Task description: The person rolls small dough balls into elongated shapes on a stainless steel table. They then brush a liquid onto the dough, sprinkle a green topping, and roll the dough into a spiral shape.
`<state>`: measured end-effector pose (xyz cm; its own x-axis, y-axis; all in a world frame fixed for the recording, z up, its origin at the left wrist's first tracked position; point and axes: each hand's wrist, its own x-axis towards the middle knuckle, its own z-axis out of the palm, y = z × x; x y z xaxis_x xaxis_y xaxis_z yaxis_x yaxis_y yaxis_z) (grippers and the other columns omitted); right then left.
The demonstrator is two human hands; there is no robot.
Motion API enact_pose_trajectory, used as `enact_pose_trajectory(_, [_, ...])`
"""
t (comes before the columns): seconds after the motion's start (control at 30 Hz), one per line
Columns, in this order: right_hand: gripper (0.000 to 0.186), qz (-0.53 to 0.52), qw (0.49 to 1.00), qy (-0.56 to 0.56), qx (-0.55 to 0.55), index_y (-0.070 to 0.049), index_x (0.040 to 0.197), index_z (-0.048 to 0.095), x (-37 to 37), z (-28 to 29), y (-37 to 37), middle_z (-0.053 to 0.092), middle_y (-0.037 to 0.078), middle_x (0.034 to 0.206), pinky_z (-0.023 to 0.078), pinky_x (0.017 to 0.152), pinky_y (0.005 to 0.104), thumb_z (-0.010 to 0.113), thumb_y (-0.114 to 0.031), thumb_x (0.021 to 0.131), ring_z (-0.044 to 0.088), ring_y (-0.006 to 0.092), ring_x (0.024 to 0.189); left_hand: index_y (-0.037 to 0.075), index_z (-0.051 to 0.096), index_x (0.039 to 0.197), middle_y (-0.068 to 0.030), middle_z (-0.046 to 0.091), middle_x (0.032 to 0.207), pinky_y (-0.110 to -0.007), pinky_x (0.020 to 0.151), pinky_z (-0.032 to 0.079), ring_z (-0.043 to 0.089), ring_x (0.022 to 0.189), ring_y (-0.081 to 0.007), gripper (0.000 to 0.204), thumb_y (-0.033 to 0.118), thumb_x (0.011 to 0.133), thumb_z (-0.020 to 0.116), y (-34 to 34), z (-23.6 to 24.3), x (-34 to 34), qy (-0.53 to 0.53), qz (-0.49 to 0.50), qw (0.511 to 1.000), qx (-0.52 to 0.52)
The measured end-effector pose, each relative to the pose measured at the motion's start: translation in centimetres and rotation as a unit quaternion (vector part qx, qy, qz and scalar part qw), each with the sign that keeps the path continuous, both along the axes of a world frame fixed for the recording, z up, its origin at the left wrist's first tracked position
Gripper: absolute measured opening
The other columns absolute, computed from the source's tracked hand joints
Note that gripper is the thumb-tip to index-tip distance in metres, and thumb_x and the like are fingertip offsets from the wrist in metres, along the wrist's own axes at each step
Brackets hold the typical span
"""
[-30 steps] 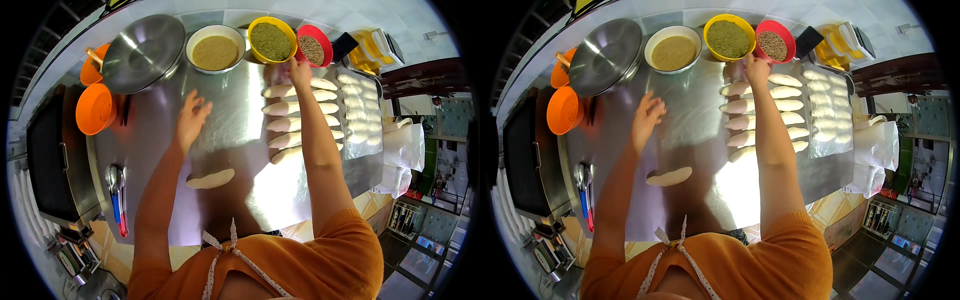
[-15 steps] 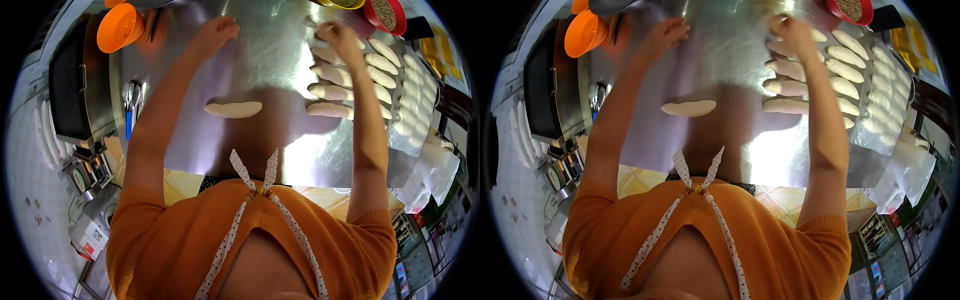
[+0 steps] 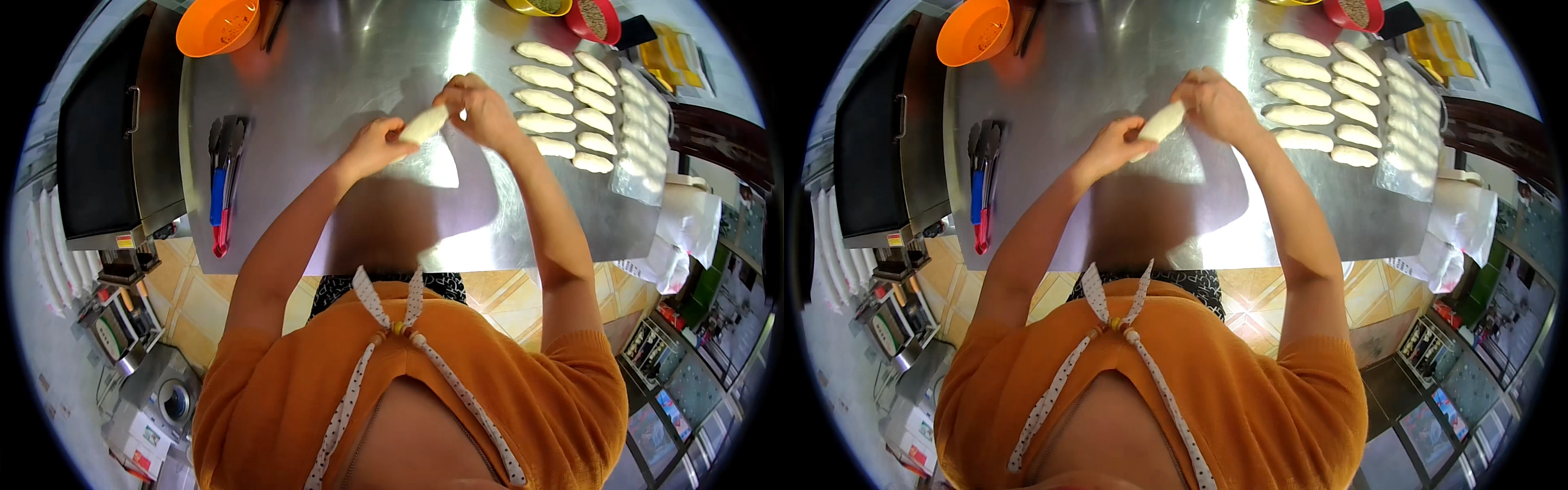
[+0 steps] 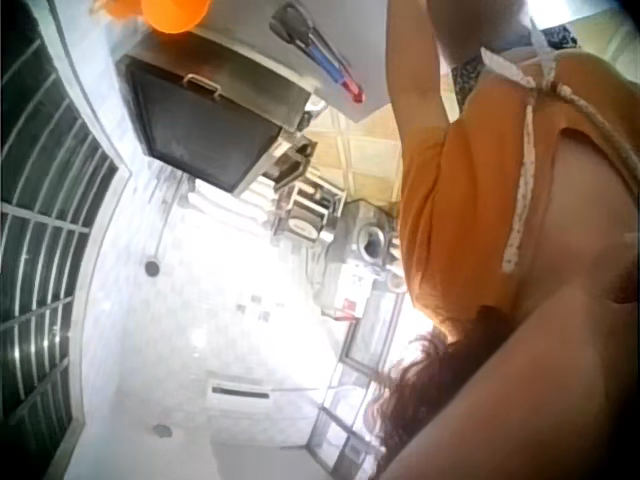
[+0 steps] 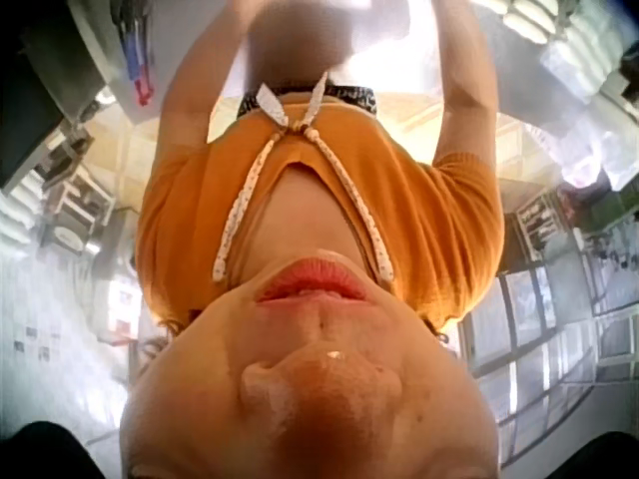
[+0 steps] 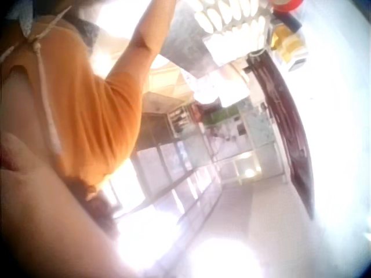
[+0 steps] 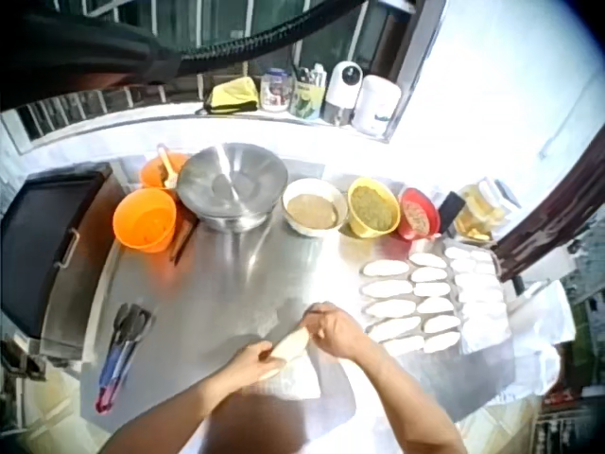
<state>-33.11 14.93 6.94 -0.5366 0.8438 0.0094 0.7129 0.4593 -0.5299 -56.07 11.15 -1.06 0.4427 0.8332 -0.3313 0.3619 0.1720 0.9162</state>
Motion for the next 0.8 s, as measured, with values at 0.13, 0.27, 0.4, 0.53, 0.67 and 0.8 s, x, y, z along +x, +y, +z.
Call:
enact_pose_trajectory(0.13, [0.050, -0.093, 0.995, 0.030, -0.031, -0.015, 0.130, 0.059, 1.2, -5.6, 3.7, 0.050, 0.013, 0.141, 0.042, 0.106, 0.0407, 0.066, -0.013, 0.081, 0.043, 0.0332, 0.131, -0.002, 0.060, 0.104, -0.0080, 0.067, 0.086, -0.028, 0.059, 0.053, 0.067, 0.069, -0.0160, 0.033, 0.027, 0.090, 0.066, 1.2, -0.2, 2.2, -0.018, 0.082, 0.975, -0.204])
enact_pose_trajectory(0.27, [0.063, -0.221, 0.969, -0.089, 0.071, -0.018, 0.146, 0.042, -2.9, -10.5, 5.3, 0.032, 0.013, 0.155, 0.023, 0.116, 0.0528, 0.046, -0.054, 0.094, 0.025, 0.0360, 0.144, -0.003, 0.059, 0.102, -0.0099, 0.068, 0.086, -0.028, 0.054, 0.053, 0.069, 0.068, -0.0171, 0.030, 0.024, 0.091, 0.064, 0.8, 0.2, 2.7, -0.025, 0.063, 0.973, -0.220])
enact_pose_trajectory(0.4, [0.074, -0.203, 0.960, -0.158, 0.110, -0.017, 0.149, 0.036, -7.0, -11.2, 3.1, 0.026, 0.011, 0.158, 0.017, 0.116, 0.0594, 0.039, -0.064, 0.093, 0.019, 0.0331, 0.147, -0.005, 0.057, 0.102, -0.0120, 0.068, 0.088, -0.028, 0.055, 0.054, 0.071, 0.071, -0.0199, 0.031, 0.023, 0.092, 0.063, 0.3, 0.0, 1.8, -0.013, 0.073, 0.971, -0.226])
enact_pose_trajectory(0.53, [0.074, -0.203, 0.963, -0.147, 0.101, -0.017, 0.151, 0.033, -7.3, -11.3, 3.8, 0.022, 0.013, 0.159, 0.014, 0.116, 0.0605, 0.039, -0.064, 0.093, 0.015, 0.0334, 0.148, -0.006, 0.056, 0.105, -0.0128, 0.068, 0.091, -0.028, 0.055, 0.054, 0.071, 0.072, -0.0202, 0.032, 0.024, 0.093, 0.062, -0.3, 0.7, 1.1, -0.051, 0.122, 0.959, -0.251])
enact_pose_trajectory(0.67, [0.077, -0.232, 0.971, -0.053, 0.035, -0.015, 0.152, 0.030, -7.6, -10.7, 3.3, 0.014, 0.015, 0.162, 0.005, 0.115, 0.0640, 0.039, -0.064, 0.094, 0.006, 0.0365, 0.149, -0.007, 0.056, 0.106, -0.0126, 0.068, 0.091, -0.028, 0.056, 0.054, 0.071, 0.072, -0.0199, 0.032, 0.023, 0.094, 0.061, -1.4, 0.3, -0.1, -0.080, 0.166, 0.941, -0.282])
enact_pose_trajectory(0.8, [0.075, -0.148, 0.972, -0.156, 0.099, -0.019, 0.152, 0.032, -9.6, -10.6, 1.2, 0.018, 0.012, 0.160, 0.009, 0.116, 0.0624, 0.037, -0.065, 0.094, 0.013, 0.0325, 0.149, -0.006, 0.057, 0.105, -0.0119, 0.069, 0.090, -0.027, 0.057, 0.053, 0.071, 0.072, -0.0191, 0.028, 0.020, 0.094, 0.060, -2.1, -0.7, -0.3, -0.020, 0.142, 0.963, -0.228])
